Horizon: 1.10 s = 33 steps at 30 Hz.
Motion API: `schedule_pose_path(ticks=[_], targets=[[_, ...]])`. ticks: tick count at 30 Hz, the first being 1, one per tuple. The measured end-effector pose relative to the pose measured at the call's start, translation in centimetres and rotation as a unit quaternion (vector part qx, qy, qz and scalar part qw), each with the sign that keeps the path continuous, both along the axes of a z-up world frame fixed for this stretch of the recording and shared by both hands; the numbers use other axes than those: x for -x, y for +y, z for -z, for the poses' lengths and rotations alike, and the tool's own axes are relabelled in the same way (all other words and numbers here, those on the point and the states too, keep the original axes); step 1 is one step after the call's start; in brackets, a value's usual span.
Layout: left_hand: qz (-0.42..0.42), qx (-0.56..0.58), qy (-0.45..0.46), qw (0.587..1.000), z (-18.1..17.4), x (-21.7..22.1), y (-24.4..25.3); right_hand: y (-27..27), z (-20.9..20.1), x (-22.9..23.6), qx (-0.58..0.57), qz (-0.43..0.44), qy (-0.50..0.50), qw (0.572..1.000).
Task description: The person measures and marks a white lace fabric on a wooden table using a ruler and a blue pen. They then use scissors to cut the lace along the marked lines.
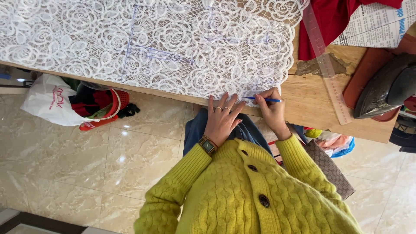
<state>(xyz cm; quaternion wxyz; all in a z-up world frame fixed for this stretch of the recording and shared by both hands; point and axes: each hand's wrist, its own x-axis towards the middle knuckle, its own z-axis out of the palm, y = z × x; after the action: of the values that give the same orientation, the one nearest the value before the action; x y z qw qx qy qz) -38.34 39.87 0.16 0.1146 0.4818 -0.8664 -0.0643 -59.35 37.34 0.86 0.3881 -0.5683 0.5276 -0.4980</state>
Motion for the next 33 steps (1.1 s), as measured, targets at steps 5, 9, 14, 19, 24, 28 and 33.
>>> schedule_pose_path(ticks=[5, 9, 14, 19, 24, 28, 33], targets=[[0.0, -0.009, 0.011, 1.0, -0.2, 0.0, -0.1, -0.3, 0.5, 0.0, 0.029, 0.053, 0.009, 0.998], [0.005, -0.019, 0.007, 1.0, -0.7, -0.1, -0.1, -0.2, 0.0, -0.3, 0.024, 0.07, 0.002, 0.997], [0.003, -0.016, 0.003, 1.0, -0.6, -0.1, -0.1, -0.3, -0.3, -0.5, 0.028, 0.12, 0.046, 0.991], [0.008, -0.026, 0.003, 1.0, -0.9, 0.0, -0.2, -0.2, 0.2, -0.7, 0.032, 0.131, 0.055, 0.989], [0.011, -0.02, 0.003, 1.0, -0.7, -0.1, -0.2, -0.1, -0.5, -1.2, 0.032, 0.205, 0.071, 0.976], [0.01, -0.012, -0.003, 1.0, -0.5, -0.1, -0.2, -0.1, -0.3, -1.5, 0.035, 0.221, 0.083, 0.971], [0.016, -0.01, -0.006, 1.0, -0.7, -0.2, -0.2, 0.0, -0.5, -1.6, 0.044, 0.263, 0.076, 0.961]])
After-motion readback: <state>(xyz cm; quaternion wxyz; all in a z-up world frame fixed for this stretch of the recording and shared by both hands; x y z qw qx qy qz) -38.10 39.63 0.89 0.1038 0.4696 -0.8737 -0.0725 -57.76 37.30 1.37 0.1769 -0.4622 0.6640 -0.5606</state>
